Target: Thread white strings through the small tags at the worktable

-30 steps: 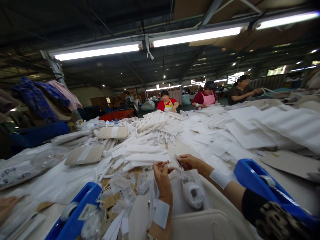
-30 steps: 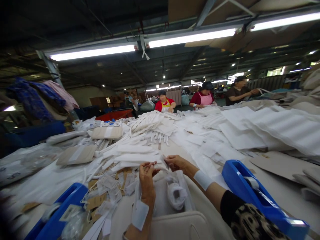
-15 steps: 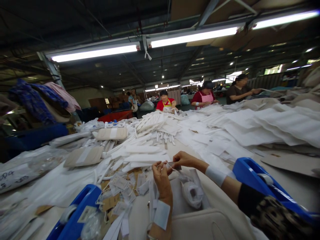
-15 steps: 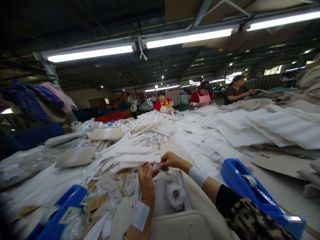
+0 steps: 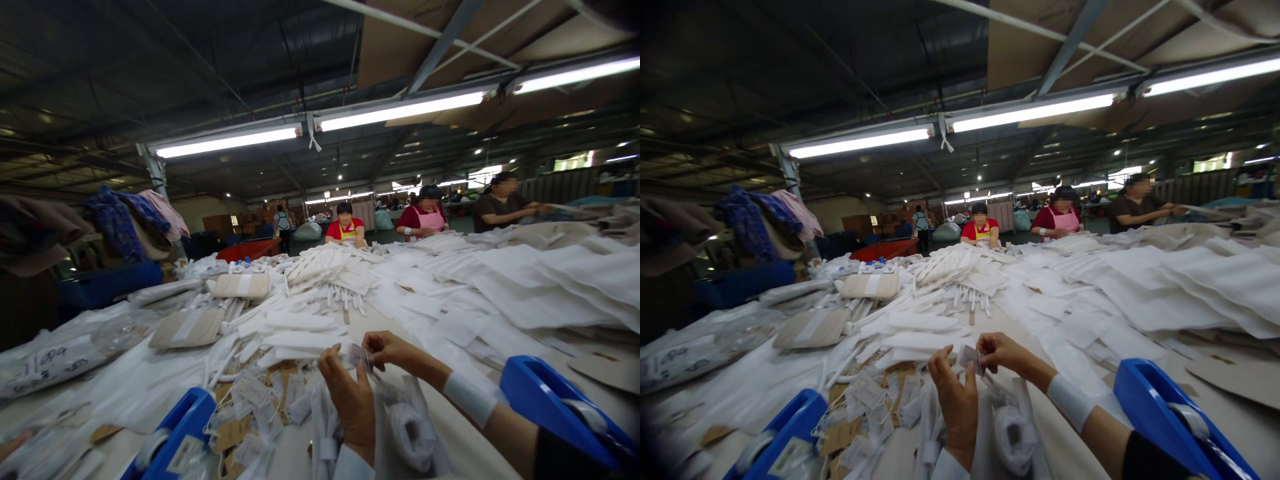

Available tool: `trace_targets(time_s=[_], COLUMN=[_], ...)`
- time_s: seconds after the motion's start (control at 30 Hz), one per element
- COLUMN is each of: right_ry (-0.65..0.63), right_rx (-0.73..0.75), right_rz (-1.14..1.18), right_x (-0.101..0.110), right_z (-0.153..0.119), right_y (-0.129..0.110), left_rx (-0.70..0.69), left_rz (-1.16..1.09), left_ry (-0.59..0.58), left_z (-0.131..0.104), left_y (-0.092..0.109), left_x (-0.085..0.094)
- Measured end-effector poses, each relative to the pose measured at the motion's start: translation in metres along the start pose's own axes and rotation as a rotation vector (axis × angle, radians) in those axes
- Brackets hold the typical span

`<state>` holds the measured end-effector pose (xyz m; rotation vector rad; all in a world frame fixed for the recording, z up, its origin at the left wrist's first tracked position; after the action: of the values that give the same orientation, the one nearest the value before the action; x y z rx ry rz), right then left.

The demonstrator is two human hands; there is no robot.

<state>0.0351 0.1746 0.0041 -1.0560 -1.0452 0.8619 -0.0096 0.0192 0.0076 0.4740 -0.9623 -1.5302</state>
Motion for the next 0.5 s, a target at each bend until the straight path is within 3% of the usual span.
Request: trace_targets(time_s=[0.07,0.17,0.23,0.37,0.5], right_ry=[-0.006,-0.049,-0.054,0.042,0.157], right_rx=[0.01,0.01,0.014,0.047,0.068], right_rz=[0.033,0.027,-0.006,-0.043,-0.045], right_x=[0.0,-0.003,-0.005,-0.001,0.008], right_z=[-0.003,-0.007,-0.011,-0.021,-0.035], right_y=[-0.001,-0.004,-0.006,-0.01,-0.013], left_rx=[0.078,0.039,0.007,0.125,0.165], left_rz=[-0.023,-0.079,-0.155,-0.287,-0.21], left_ry=[-0.139,-0.295,-0.301,-0.304,-0.328], left_z=[0.001,-0.001,-0.001,0.0,0.002], left_y=[-0.007,-0.009,-0.009,-0.017,-0.026], left_x=[-0.006,-0.013,-0.015,-0.017,-0.021])
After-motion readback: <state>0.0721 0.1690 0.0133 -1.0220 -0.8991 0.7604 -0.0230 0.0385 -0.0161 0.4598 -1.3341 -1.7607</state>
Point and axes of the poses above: each hand's wrist, its own z-axis towards the middle knuckle, its own x-axis out of the back of the hand, y = z × x, the point moved 3 cm from there along z, towards the middle knuckle, and after that the axes turned 3 degrees about x, right-handed, at the moved point
